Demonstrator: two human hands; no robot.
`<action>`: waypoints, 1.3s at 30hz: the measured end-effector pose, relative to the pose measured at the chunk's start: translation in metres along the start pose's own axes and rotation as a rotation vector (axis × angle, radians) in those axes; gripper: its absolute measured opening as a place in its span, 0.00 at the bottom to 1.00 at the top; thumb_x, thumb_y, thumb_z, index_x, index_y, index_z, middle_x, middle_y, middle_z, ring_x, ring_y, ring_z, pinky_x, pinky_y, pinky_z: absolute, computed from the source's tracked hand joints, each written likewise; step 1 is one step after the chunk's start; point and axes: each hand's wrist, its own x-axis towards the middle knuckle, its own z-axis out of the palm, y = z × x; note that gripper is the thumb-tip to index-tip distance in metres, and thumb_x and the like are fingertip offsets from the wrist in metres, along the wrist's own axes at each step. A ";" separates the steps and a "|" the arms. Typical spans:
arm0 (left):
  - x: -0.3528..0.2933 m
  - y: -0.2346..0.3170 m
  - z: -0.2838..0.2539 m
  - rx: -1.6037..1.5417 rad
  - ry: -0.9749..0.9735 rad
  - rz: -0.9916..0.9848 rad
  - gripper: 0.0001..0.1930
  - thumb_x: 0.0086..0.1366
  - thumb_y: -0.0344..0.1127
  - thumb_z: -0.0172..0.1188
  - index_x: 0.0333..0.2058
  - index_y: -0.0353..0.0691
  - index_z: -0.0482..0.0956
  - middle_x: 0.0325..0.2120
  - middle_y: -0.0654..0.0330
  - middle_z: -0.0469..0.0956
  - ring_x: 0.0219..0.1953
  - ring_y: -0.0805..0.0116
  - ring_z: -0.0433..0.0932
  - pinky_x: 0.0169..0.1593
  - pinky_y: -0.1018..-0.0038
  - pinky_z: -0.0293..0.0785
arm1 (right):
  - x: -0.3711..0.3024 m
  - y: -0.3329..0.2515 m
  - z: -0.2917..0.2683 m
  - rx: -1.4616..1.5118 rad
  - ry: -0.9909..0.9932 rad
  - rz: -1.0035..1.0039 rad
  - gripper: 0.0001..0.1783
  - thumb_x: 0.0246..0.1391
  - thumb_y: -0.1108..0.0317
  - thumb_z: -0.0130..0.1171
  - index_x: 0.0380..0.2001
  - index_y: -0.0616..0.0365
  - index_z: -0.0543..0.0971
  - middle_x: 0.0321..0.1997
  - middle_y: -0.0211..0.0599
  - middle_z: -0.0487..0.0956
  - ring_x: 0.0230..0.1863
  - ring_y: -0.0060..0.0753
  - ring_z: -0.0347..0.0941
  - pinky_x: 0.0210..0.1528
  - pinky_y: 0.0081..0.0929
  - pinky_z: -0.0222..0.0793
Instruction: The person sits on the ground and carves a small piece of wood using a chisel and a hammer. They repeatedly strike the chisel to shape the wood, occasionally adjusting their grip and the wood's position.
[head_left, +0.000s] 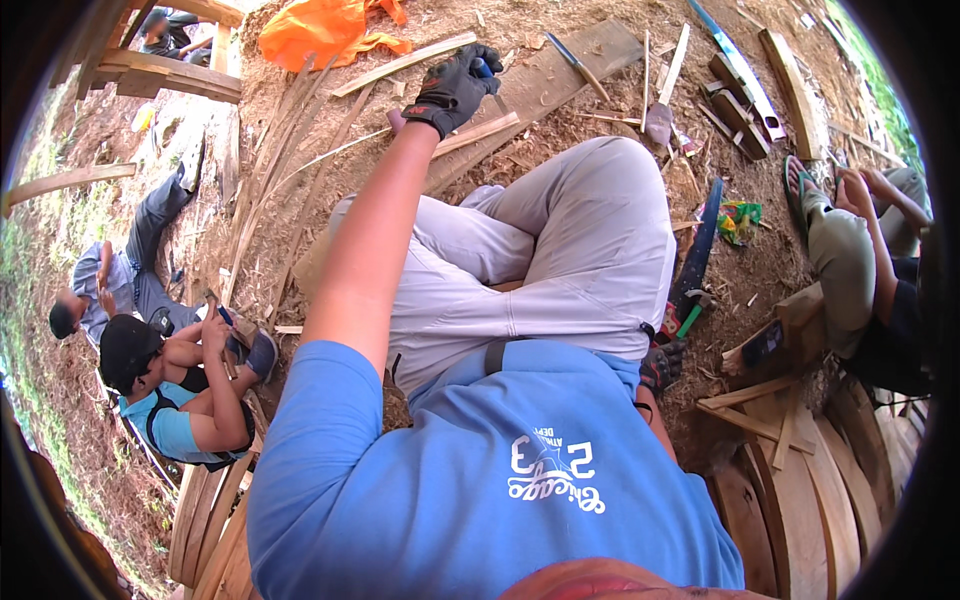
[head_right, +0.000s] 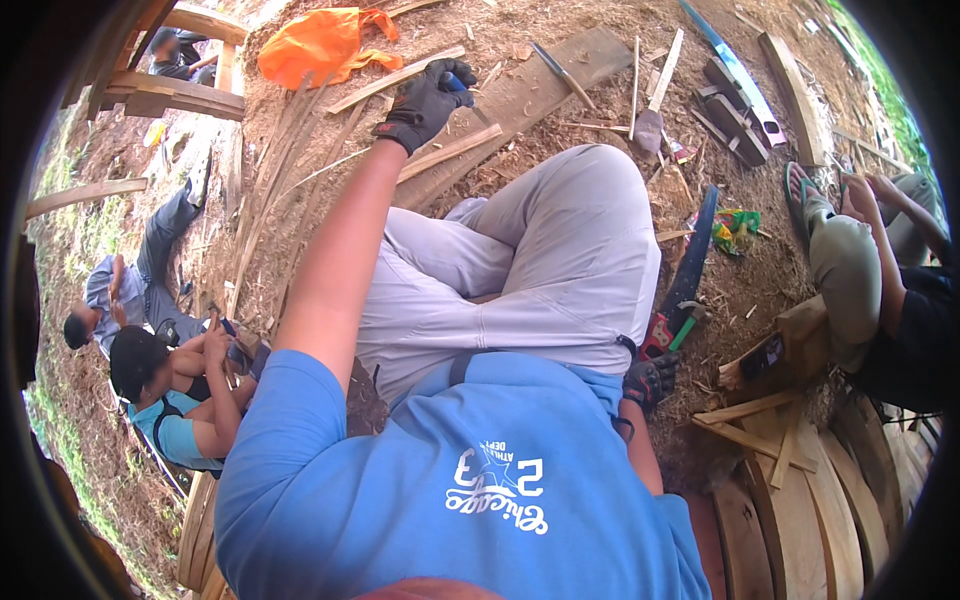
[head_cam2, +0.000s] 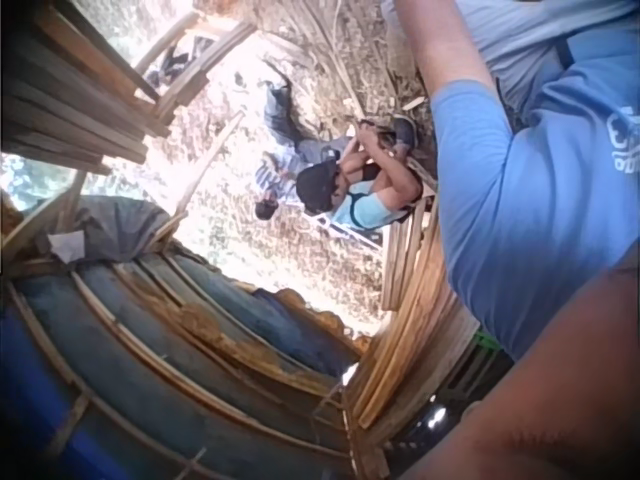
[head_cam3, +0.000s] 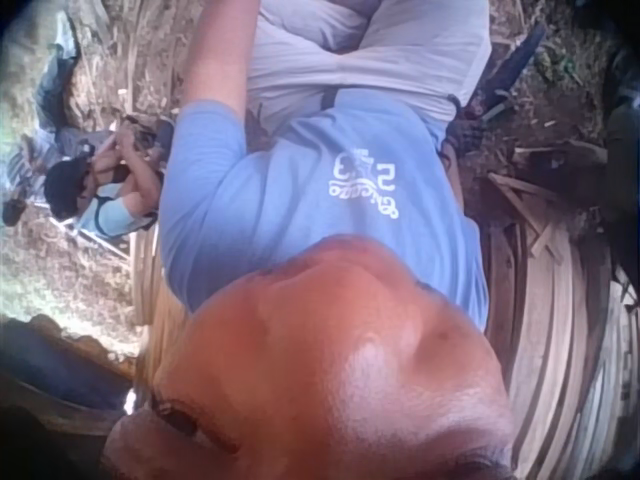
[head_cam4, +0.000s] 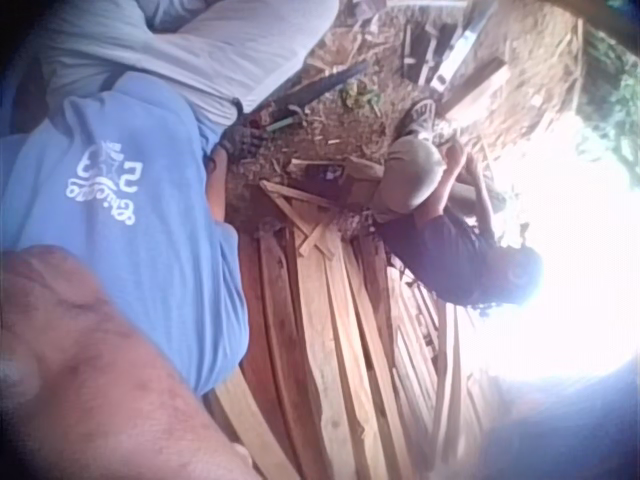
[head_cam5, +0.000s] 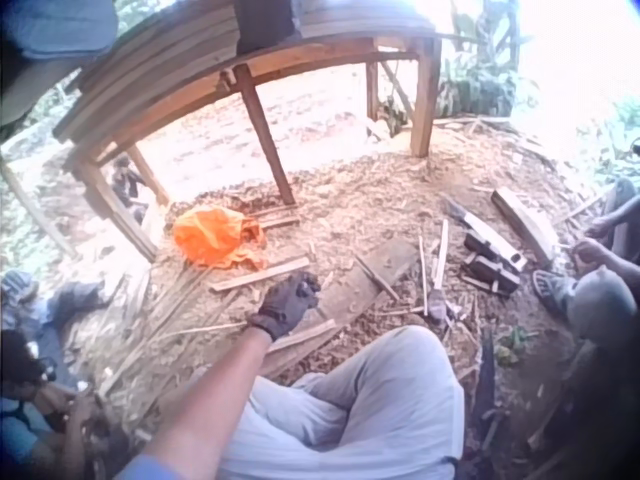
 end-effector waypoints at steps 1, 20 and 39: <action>-0.002 0.009 -0.002 0.047 -0.021 -0.037 0.19 0.63 0.32 0.70 0.52 0.43 0.80 0.38 0.66 0.87 0.42 0.76 0.84 0.51 0.73 0.77 | 0.000 0.001 0.001 0.003 0.000 0.005 0.62 0.56 0.20 0.50 0.75 0.64 0.56 0.65 0.61 0.72 0.60 0.61 0.75 0.56 0.58 0.74; -0.014 0.035 0.004 0.061 -0.112 -0.013 0.16 0.68 0.36 0.67 0.53 0.49 0.82 0.35 0.65 0.84 0.41 0.69 0.83 0.53 0.69 0.78 | 0.004 0.004 0.003 0.017 0.003 -0.003 0.62 0.56 0.21 0.50 0.75 0.64 0.56 0.65 0.61 0.72 0.60 0.62 0.75 0.58 0.59 0.73; -0.015 0.046 0.002 0.151 -0.200 -0.003 0.15 0.69 0.38 0.66 0.54 0.52 0.83 0.35 0.63 0.83 0.43 0.67 0.83 0.54 0.66 0.78 | 0.007 0.008 0.004 0.019 0.002 0.001 0.62 0.56 0.22 0.51 0.74 0.65 0.56 0.65 0.61 0.72 0.60 0.62 0.75 0.59 0.60 0.71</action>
